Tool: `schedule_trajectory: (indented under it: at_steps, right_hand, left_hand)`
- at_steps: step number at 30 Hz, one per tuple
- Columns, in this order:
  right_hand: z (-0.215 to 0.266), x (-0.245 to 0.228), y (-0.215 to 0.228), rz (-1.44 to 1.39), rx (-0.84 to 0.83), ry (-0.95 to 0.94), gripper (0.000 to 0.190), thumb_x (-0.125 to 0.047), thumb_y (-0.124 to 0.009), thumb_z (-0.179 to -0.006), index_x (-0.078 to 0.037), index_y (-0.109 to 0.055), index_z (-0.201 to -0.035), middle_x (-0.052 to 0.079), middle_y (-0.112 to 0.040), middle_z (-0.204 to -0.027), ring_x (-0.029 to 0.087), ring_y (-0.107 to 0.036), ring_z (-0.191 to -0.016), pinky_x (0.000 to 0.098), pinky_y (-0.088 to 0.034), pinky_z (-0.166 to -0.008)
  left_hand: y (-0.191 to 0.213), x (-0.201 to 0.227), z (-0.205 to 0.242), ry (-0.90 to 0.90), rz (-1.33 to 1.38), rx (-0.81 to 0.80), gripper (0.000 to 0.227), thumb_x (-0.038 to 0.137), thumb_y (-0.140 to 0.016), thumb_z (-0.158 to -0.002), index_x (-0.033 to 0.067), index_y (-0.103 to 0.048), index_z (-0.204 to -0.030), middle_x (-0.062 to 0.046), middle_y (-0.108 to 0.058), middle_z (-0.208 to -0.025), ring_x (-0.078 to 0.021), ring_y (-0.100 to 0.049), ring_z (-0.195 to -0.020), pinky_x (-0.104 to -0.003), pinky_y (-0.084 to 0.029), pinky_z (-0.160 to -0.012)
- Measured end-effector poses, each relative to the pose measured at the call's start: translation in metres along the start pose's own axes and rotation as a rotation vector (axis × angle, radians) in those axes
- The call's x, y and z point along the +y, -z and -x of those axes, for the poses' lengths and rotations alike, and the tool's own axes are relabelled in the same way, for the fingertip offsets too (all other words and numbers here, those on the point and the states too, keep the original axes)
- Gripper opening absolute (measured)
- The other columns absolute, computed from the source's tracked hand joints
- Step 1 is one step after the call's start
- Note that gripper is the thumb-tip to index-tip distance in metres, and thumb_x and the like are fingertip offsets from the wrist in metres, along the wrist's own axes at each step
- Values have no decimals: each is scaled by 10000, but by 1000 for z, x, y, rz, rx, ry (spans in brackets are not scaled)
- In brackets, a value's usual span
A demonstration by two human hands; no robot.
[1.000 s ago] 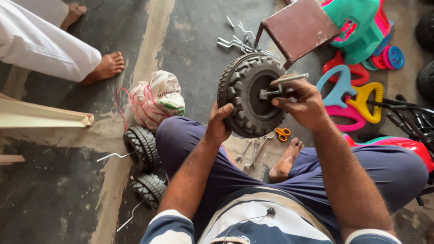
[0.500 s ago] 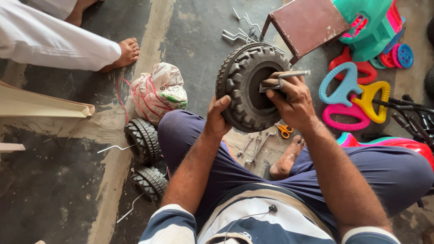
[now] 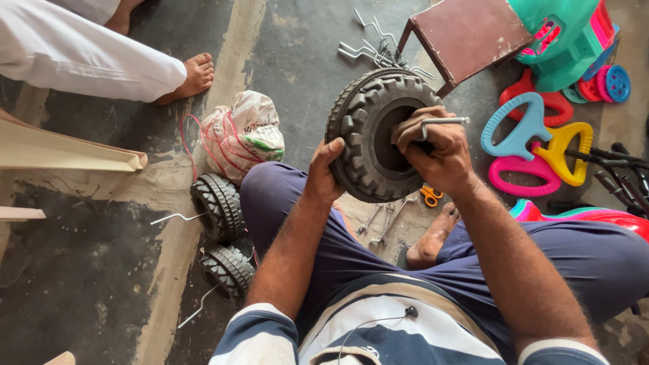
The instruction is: The person sits on the floor and assembles small toy wheels by inserting metal rods into the wheel hubs. They handle multiple wheels, using a metal rod to secure the axle, and place the finished wheels aside.
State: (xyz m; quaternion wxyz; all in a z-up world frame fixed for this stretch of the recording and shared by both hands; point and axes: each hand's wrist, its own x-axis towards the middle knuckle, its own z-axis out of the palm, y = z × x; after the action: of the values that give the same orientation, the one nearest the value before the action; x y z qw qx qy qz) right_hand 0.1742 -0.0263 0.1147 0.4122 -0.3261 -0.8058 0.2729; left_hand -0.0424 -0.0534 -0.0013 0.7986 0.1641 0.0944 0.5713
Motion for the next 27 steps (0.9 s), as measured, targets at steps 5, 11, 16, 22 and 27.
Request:
schedule_trajectory:
  at_steps: [5,11,16,22,27]
  right_hand:
    - [5,-12,0,224,80,-89,356,21,-755,-815,-46,-672,-1154,143,-701,-1190,332,-658,-1156,431,-498,-1018]
    - [13,-10,-8,243,150,-174,367,-33,-822,-868,-35,-683,-1207,145,-722,-1175,283,-717,-1074,377,-573,-936]
    - [13,-2,-9,117,113,-259,292,-1,-788,-896,-23,-686,-1169,109,-764,-1093,205,-755,-988,315,-589,-878]
    - [7,9,11,-6,-74,-181,223,67,-707,-912,-29,-713,-1113,112,-751,-1112,187,-741,-999,309,-585,-874]
    - [4,-1,18,90,-46,-90,328,18,-708,-893,11,-665,-1218,146,-706,-1243,291,-703,-1164,383,-549,-999]
  left_hand:
    - [-2,0,-4,14,-3,56,583,314,-682,-999,-88,-516,-1388,-194,-689,-1217,-250,-726,-1048,-387,-607,-931]
    - [5,-9,-4,-5,-59,97,558,304,-705,-986,-60,-537,-1374,-151,-691,-1184,-230,-722,-1011,-379,-607,-911]
    - [-3,-7,-4,10,-68,83,568,307,-725,-986,-58,-540,-1380,-136,-689,-1171,-209,-711,-1000,-364,-600,-898]
    - [-9,0,-2,34,-58,63,585,314,-724,-962,-59,-535,-1370,-149,-695,-1169,-212,-720,-1003,-355,-610,-889]
    - [0,-7,-4,-5,-41,58,562,304,-717,-999,-59,-528,-1384,-148,-684,-1166,-218,-716,-987,-360,-607,-891]
